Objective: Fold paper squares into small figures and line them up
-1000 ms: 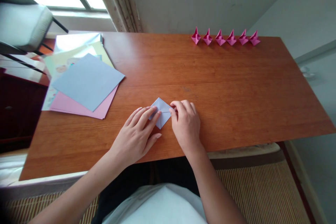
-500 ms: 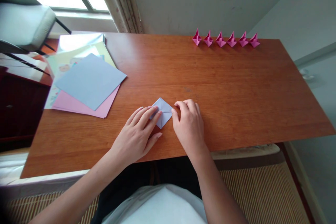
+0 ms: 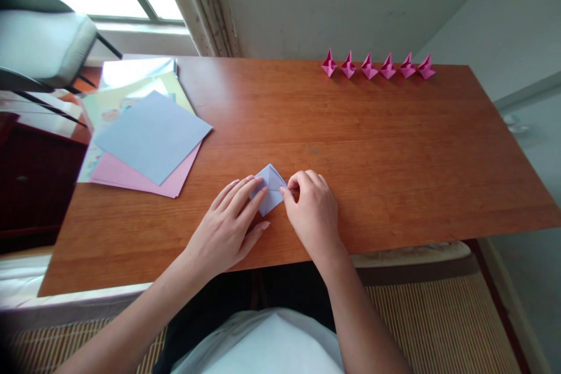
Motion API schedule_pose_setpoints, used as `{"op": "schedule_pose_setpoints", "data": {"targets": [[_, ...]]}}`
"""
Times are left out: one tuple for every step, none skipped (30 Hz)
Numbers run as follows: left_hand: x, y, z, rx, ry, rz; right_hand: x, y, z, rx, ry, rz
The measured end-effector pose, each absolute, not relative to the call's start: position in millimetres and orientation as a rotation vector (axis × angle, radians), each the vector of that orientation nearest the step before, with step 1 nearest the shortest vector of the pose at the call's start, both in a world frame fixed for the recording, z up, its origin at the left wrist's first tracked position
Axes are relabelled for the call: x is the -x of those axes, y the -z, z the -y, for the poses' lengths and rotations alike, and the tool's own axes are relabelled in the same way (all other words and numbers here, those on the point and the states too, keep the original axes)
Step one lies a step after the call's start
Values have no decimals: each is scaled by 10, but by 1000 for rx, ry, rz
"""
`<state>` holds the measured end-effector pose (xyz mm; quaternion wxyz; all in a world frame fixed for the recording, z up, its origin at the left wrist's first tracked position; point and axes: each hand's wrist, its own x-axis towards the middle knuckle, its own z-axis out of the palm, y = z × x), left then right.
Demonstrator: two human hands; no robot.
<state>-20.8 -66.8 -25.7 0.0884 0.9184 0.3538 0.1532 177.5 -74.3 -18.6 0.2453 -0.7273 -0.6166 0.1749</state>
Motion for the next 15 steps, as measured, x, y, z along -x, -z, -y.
{"op": "schedule_pose_setpoints", "data": {"targets": [[215,257,671,-2729,-487,-1049,-1768,177,755,1975,-520,1642],[225,255,674,-2717,-528,-1050,-1761,167,767,1962,-564,1596],[237,252,676,-2694,-583,-1061,-1752,154,778,1945,-603,1551],[251,245,678,-2654,-650,-1080,-1743,138,788,1912,-615,1519],[265,235,680,-2597,-722,-1103,-1734,119,798,1871,-598,1501],[276,222,681,-2523,-792,-1125,-1722,96,808,1820,-548,1503],[284,204,681,-2434,-849,-1144,-1707,70,820,1766,-493,1516],[287,184,681,-2332,-889,-1159,-1688,39,834,1715,-445,1539],[284,161,681,-2219,-913,-1170,-1664,7,851,1668,-418,1568],[275,136,681,-2091,-926,-1174,-1635,-24,872,1630,-426,1593],[260,111,682,-1952,-934,-1168,-1603,-54,895,1603,-422,1611],[241,86,681,-1805,-944,-1152,-1569,-78,920,1588,-400,1628],[219,62,680,-1659,-954,-1120,-1535,-94,947,1586,-355,1647],[195,40,676,-1523,-967,-1082,-1503,-103,972,1574,-304,1670],[171,21,671,-1403,-981,-1047,-1475,-103,996,1560,-272,1701]]}}
